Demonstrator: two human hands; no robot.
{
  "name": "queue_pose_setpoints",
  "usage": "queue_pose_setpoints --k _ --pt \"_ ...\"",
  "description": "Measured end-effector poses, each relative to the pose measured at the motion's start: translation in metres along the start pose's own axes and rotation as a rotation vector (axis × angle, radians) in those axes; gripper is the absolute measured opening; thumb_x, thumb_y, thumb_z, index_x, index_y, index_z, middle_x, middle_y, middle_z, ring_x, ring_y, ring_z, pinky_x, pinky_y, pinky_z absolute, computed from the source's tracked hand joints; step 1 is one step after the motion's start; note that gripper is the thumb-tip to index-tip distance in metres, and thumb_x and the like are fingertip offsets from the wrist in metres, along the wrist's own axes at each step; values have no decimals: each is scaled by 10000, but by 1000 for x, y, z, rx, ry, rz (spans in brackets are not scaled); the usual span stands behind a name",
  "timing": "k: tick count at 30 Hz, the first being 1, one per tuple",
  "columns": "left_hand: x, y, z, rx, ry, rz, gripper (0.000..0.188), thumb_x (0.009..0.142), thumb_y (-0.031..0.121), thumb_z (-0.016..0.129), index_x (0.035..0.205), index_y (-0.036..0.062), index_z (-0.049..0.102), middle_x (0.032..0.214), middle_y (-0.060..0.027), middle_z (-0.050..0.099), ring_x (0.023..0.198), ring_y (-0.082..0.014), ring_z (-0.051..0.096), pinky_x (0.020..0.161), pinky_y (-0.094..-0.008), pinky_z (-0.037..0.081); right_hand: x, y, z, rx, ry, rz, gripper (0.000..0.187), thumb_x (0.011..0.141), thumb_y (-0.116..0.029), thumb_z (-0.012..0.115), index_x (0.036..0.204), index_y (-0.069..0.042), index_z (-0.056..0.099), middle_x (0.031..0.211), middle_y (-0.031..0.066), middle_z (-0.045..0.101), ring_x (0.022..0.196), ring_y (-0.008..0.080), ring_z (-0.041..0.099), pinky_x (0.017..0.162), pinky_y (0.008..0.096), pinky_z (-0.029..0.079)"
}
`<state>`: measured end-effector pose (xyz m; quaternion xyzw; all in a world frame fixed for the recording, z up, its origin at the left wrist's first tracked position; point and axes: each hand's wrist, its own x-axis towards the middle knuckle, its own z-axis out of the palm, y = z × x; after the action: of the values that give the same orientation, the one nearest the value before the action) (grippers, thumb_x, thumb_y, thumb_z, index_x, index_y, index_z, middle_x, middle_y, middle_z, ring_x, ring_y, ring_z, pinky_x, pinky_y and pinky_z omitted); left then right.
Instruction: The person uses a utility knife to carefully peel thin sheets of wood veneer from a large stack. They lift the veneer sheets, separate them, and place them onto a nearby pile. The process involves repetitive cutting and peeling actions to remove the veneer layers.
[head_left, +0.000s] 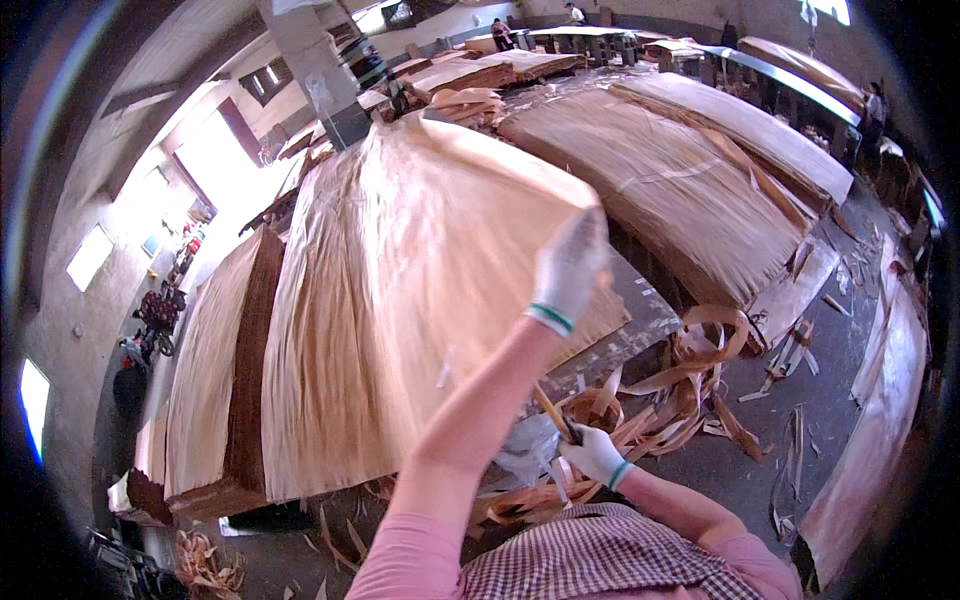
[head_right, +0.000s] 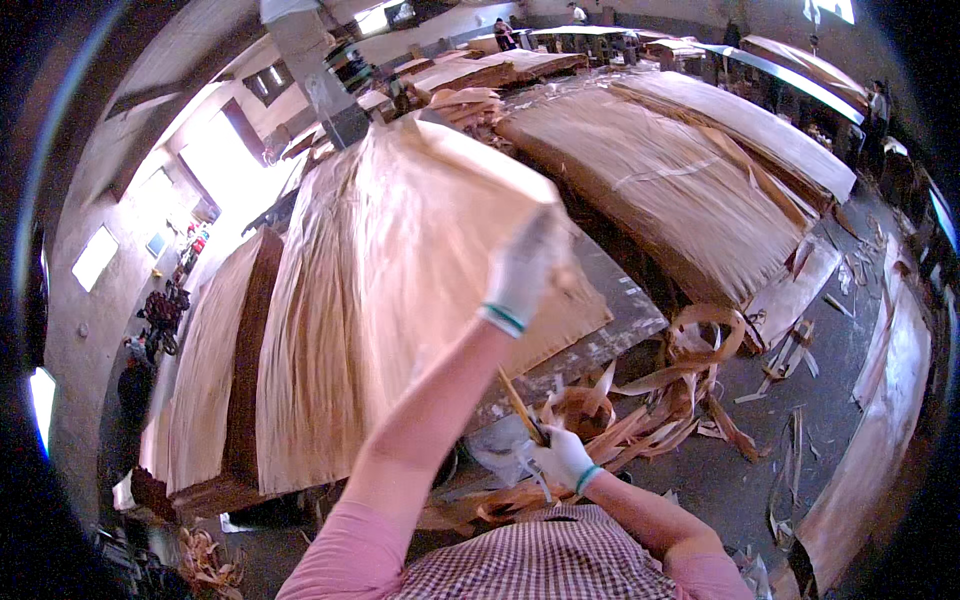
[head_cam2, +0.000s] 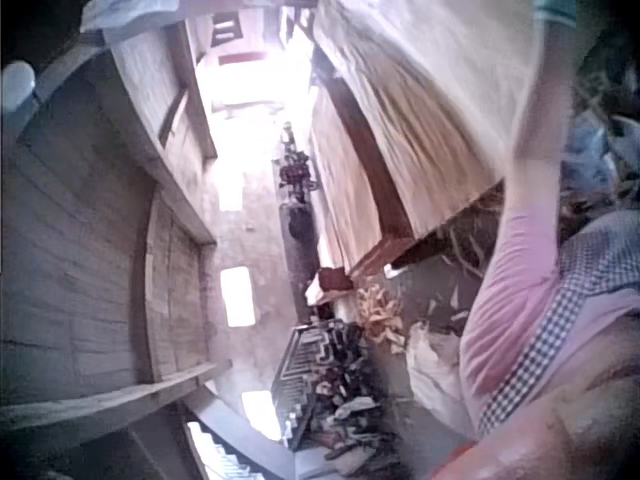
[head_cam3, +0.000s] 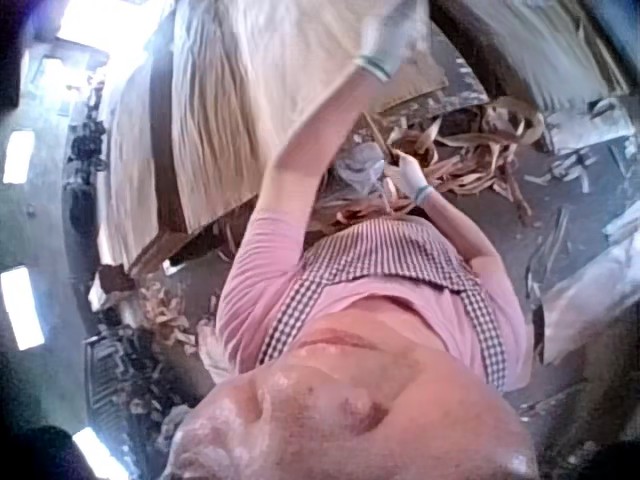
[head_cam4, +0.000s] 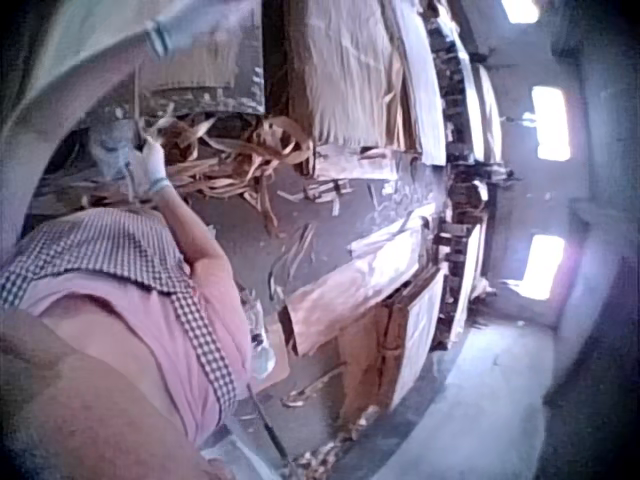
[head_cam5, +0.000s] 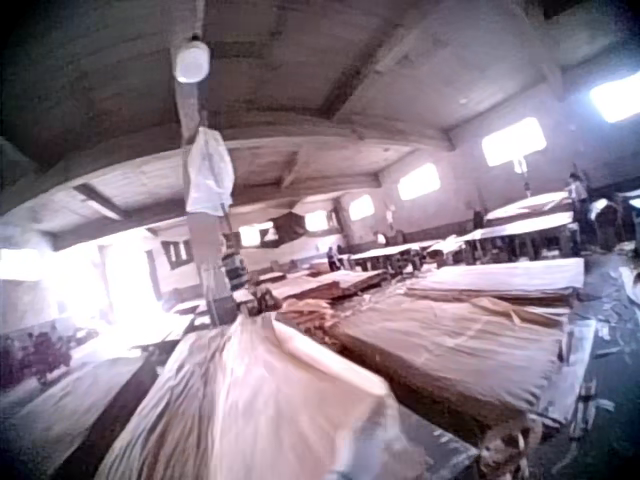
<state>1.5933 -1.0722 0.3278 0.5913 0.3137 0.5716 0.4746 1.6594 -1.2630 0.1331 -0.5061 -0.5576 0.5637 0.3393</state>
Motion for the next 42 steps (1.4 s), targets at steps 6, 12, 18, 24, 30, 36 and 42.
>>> queue_pose_setpoints --k 6,12,18,24,30,36,42 --pt "-117 -1 -67 1167 -338 208 985 751 402 703 1457 20 132 1505 -232 139 1402 -348 145 1131 -493 82 12 -14 87 348 -110 5 152 861 -105 600 986 -27 560 703 -32 519 588 59 475 515 225 386" --pt "-208 -16 -213 1245 421 -279 954 770 417 672 1459 31 135 1496 -262 130 1384 -445 70 1114 -539 20 -14 -41 156 350 -191 7 184 862 -126 613 999 -30 535 691 -18 529 561 60 471 498 234 400" --pt "-292 -24 -299 177 671 -517 683 788 122 667 1366 -7 328 1253 -140 511 1103 -231 519 936 -344 420 -34 -55 255 373 -435 32 286 849 -129 612 1097 -14 529 796 17 572 673 72 492 563 258 438" --pt "-365 34 -365 -120 849 -378 327 773 -22 628 1097 6 590 967 -45 650 820 -128 614 750 -260 505 -53 -61 360 276 -604 -107 403 851 -176 620 1169 30 482 1010 144 627 940 195 573 849 343 455" --pt "-473 107 -472 -151 914 -278 257 768 -4 650 1020 29 612 867 -21 633 721 -103 585 647 -240 490 -65 -78 468 -130 -1005 -454 444 890 -353 575 1163 -11 498 965 268 613 893 379 626 771 414 490" --pt "-616 212 -623 -10 972 -275 300 799 41 604 1095 6 565 906 -41 604 766 -122 573 691 -251 491 -71 -22 562 -724 -1027 -263 437 903 -490 480 1106 -118 584 907 216 638 857 408 605 755 477 467" --pt "-734 306 -761 -2 979 -208 400 792 39 596 1180 -10 509 1056 -101 601 901 -188 601 802 -302 504 -90 10 645 -969 -1076 -23 463 890 -453 465 1187 -114 570 1046 211 632 951 393 595 837 468 447"
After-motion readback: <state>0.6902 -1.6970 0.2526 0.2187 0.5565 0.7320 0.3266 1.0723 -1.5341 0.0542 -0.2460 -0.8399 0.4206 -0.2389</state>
